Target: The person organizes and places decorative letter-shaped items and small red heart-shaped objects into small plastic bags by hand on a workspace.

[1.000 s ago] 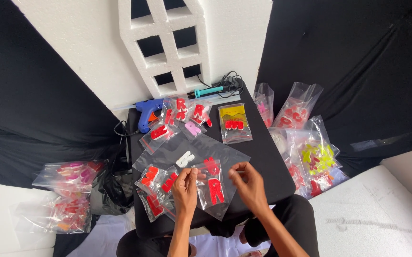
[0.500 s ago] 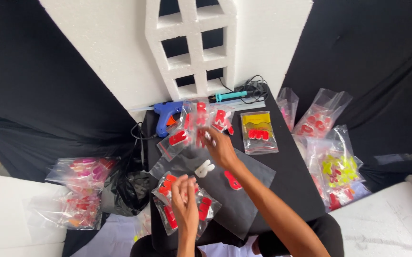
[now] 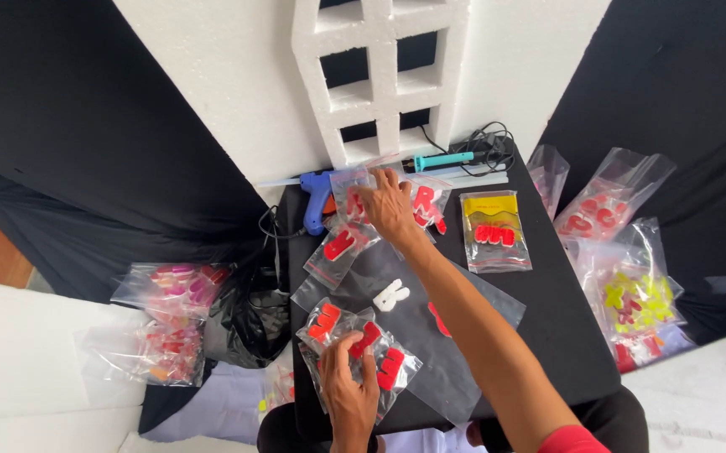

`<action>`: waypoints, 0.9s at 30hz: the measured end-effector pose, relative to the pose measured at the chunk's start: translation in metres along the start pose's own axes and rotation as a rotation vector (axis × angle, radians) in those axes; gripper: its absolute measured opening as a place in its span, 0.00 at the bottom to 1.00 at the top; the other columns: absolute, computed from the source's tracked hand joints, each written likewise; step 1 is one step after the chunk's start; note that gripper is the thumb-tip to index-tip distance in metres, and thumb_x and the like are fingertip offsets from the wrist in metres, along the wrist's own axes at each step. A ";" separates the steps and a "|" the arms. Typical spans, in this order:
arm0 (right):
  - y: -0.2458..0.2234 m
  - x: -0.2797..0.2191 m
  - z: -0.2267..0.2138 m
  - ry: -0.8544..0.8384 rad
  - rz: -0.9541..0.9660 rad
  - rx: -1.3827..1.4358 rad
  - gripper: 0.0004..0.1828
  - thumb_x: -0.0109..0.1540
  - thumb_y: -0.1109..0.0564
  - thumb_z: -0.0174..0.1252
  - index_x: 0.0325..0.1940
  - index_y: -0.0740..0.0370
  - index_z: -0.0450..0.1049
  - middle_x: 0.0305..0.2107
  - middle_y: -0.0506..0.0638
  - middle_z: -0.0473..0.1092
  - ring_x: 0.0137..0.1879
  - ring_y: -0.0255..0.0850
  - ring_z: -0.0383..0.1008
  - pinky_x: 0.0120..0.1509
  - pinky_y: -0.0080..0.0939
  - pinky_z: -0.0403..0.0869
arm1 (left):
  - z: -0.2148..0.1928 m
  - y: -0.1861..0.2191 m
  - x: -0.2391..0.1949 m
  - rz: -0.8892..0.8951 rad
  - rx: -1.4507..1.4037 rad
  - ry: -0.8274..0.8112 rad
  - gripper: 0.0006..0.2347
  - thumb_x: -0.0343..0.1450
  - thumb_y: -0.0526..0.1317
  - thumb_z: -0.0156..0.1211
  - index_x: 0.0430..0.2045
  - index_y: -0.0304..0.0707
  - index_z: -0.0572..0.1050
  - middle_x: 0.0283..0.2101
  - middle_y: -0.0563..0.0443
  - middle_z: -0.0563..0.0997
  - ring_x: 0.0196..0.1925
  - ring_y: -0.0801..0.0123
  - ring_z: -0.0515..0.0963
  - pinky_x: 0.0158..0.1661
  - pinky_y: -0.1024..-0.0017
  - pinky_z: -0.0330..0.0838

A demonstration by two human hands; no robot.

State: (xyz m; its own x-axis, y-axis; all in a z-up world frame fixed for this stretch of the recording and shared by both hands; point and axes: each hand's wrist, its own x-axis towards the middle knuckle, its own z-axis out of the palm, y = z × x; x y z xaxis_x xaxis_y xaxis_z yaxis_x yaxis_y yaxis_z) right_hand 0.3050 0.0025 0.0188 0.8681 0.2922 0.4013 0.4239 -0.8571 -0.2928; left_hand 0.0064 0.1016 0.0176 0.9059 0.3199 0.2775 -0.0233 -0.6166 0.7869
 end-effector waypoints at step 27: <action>-0.090 -0.284 -0.068 -0.097 0.388 0.319 0.22 0.55 0.44 0.70 0.46 0.55 0.71 0.42 0.47 0.69 0.46 0.45 0.64 0.50 0.46 0.60 | 0.009 -0.068 -0.045 0.177 0.485 0.014 0.23 0.71 0.37 0.52 0.65 0.43 0.68 0.72 0.42 0.65 0.76 0.49 0.59 0.69 0.39 0.50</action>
State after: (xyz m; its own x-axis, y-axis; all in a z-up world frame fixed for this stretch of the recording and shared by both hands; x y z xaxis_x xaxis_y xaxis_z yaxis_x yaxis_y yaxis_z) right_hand 0.0030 -0.0321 -0.0101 0.9907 0.0292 0.1329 0.1106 -0.7423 -0.6609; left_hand -0.0286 0.1228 -0.0531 0.8999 0.1879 0.3935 0.0257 -0.9237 0.3823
